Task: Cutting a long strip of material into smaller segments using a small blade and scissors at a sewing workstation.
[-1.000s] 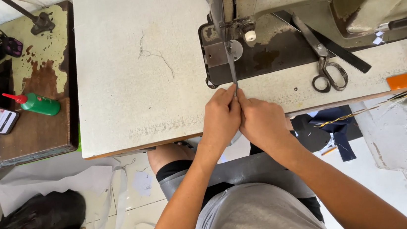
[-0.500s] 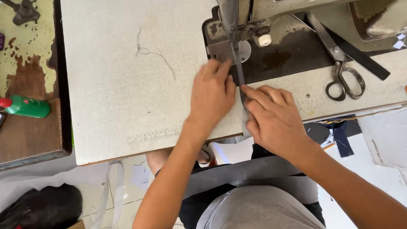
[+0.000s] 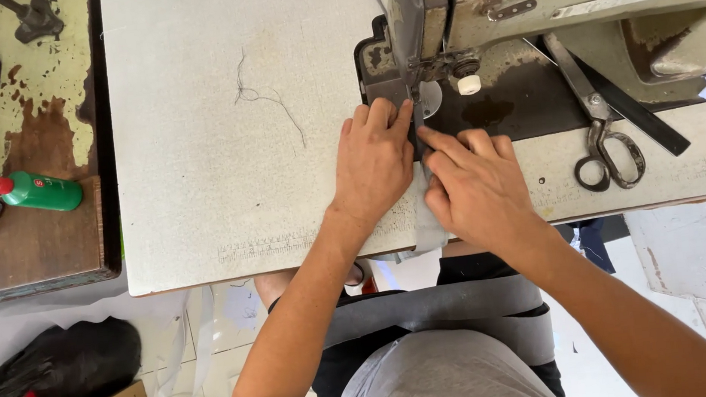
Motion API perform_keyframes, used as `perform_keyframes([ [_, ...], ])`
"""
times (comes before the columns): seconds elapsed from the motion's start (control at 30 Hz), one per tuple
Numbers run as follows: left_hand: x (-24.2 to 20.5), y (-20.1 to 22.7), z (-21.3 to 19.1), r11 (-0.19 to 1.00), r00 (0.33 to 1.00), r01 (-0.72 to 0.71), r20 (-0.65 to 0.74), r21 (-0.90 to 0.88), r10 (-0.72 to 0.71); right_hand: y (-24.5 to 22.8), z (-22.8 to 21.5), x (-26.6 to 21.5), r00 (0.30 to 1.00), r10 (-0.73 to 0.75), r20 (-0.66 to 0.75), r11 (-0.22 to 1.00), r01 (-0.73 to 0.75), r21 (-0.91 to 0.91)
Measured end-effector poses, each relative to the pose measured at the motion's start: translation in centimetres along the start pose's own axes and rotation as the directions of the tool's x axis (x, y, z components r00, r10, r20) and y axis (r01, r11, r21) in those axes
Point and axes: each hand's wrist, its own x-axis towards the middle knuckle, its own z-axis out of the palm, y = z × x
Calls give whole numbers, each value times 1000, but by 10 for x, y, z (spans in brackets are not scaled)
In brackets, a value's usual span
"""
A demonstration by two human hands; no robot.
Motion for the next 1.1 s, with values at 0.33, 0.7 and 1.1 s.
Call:
perform_keyframes([
  [0.33,-46,51,-26,954,979,192,-27,-230,-203,4,1,10,998,51,-43,997,-48,56],
  [0.7,-42,80,-64,427,729,652,361,-626,-582,-37,-31,-23,663,624,413,306,-695,651],
  [1.1,-47,74,-44,738,901,433,260,-517,-347,-47,-19,-39,958,274,86,961,-277,19],
])
